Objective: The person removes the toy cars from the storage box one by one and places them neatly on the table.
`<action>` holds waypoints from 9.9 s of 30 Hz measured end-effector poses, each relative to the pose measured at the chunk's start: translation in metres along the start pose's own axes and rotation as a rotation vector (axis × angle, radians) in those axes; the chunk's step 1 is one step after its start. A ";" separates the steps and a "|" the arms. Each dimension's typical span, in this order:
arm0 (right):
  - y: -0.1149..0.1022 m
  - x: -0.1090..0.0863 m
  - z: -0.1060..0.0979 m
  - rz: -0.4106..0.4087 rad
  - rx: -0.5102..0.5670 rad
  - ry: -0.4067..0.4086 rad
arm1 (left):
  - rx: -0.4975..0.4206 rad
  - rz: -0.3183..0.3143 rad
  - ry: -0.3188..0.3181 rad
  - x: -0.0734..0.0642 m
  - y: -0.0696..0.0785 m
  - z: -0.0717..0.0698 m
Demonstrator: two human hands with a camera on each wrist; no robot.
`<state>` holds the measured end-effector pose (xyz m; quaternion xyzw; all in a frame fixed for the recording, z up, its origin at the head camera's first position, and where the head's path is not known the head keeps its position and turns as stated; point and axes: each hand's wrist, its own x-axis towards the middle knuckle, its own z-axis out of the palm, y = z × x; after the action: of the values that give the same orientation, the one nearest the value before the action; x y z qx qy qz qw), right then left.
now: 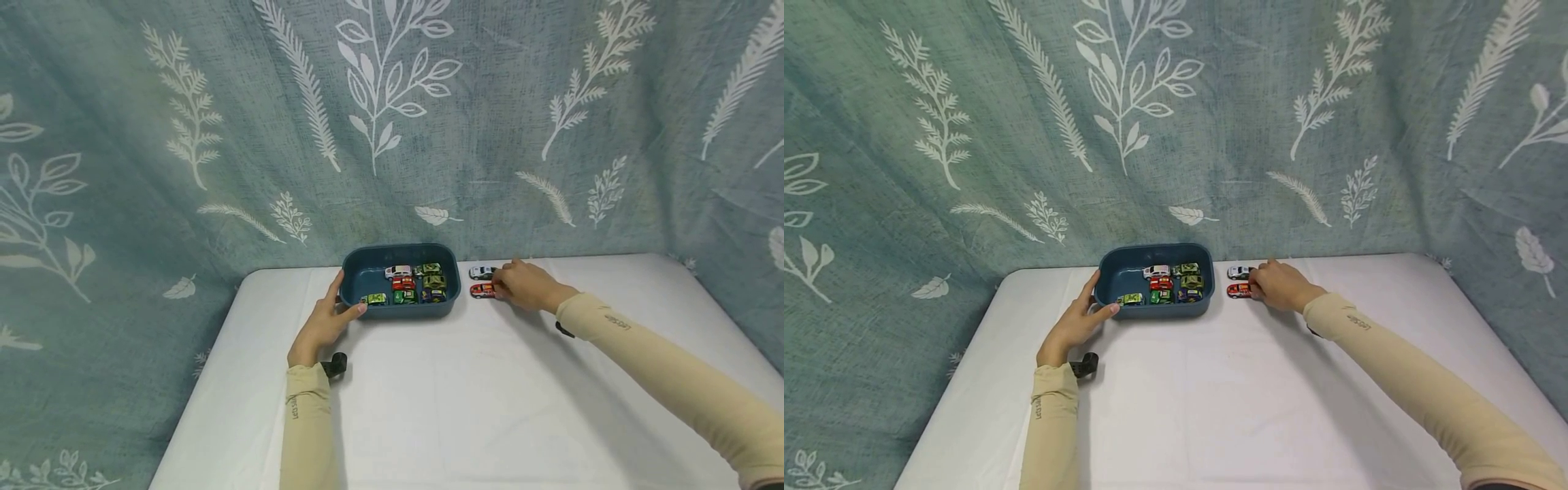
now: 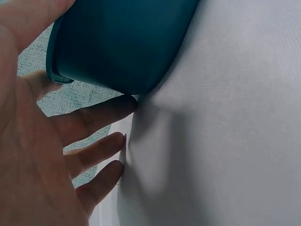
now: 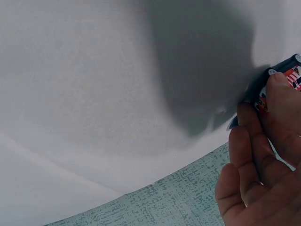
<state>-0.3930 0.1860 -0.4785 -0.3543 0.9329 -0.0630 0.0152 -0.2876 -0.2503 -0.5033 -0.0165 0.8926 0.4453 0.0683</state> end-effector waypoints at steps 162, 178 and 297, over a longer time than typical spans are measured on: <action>-0.086 0.064 -0.091 -0.172 -0.056 -0.099 | 0.033 0.017 0.008 -0.005 0.000 0.005; -0.038 0.009 -0.097 -0.129 -0.064 -0.068 | 0.020 0.009 0.020 -0.005 0.001 0.009; -0.115 0.158 -0.014 -0.040 -0.061 -0.174 | -0.014 0.033 -0.001 -0.006 -0.002 0.005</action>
<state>-0.4369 -0.0026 -0.4477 -0.3773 0.9223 -0.0037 0.0841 -0.2814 -0.2477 -0.5074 -0.0019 0.8897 0.4525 0.0610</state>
